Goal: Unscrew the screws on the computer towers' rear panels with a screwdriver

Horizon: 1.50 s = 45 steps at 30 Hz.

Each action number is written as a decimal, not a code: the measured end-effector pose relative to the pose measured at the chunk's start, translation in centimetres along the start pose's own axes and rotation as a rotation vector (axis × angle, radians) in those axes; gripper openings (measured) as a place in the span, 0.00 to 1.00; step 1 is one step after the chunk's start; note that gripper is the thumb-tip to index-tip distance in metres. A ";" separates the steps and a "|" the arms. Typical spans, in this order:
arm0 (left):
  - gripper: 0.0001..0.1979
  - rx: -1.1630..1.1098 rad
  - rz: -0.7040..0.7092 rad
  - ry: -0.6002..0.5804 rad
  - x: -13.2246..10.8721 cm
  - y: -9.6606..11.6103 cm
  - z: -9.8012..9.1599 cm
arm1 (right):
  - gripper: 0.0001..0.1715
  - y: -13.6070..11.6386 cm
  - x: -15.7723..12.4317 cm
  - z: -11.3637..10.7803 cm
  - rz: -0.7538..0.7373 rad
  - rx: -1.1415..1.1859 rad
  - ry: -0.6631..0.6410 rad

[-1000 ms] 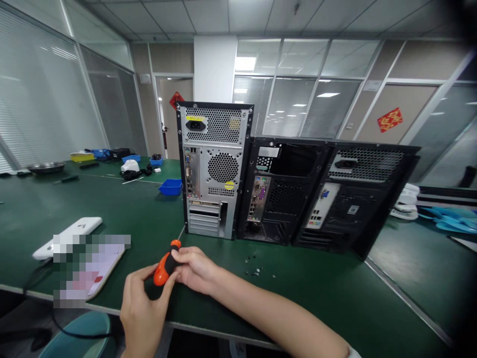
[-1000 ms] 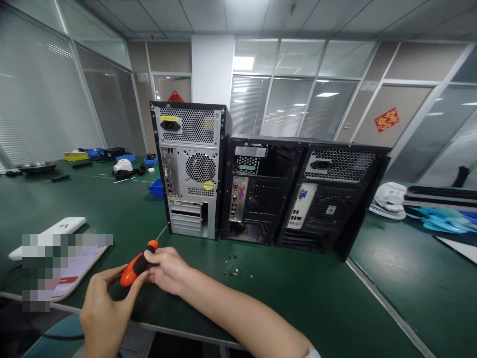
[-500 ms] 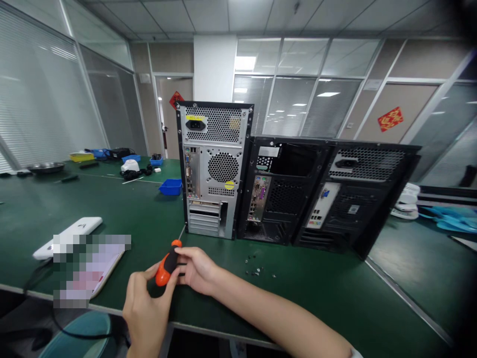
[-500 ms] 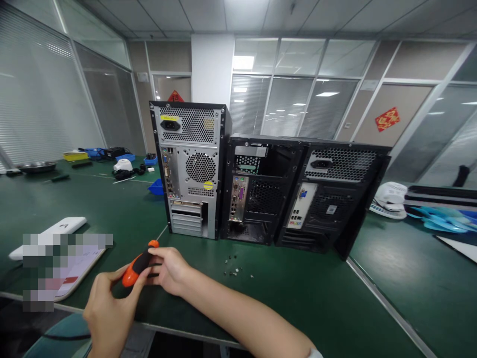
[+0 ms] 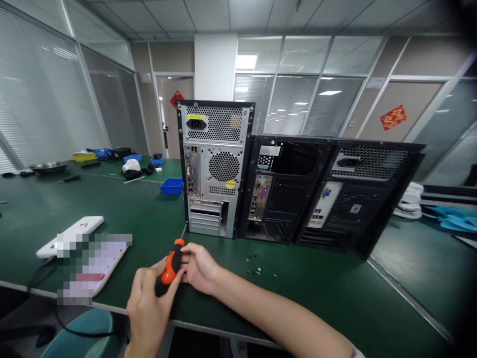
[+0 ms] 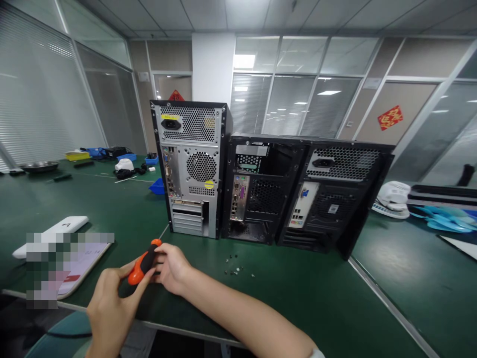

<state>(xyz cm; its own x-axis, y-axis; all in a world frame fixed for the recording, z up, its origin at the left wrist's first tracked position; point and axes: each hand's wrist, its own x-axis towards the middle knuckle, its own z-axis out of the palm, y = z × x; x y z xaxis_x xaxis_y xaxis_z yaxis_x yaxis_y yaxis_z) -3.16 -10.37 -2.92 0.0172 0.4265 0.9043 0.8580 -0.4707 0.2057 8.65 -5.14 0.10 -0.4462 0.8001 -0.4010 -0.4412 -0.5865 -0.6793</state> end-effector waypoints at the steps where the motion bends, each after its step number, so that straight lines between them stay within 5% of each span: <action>1: 0.08 -0.004 0.017 -0.005 0.1 0.0 0.0 | 0.10 0.0 0.0 0.0 0.003 0.004 0.003; 15: 0.10 0.010 0.215 -0.162 0.6 -0.9 -1.0 | 0.14 -0.1 -0.5 0.4 0.006 0.001 0.017; 45: 0.10 -0.052 0.494 -0.254 2.5 -2.5 -1.5 | 0.07 -0.1 -0.8 0.6 -0.046 -0.062 0.026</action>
<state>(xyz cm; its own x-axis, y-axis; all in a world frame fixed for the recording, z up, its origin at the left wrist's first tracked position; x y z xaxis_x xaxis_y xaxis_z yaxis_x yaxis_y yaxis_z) -6.03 -9.25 -0.61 0.5398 0.3150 0.7806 0.6901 -0.6967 -0.1960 8.61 -5.76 0.83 -0.4054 0.8297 -0.3837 -0.4118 -0.5405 -0.7337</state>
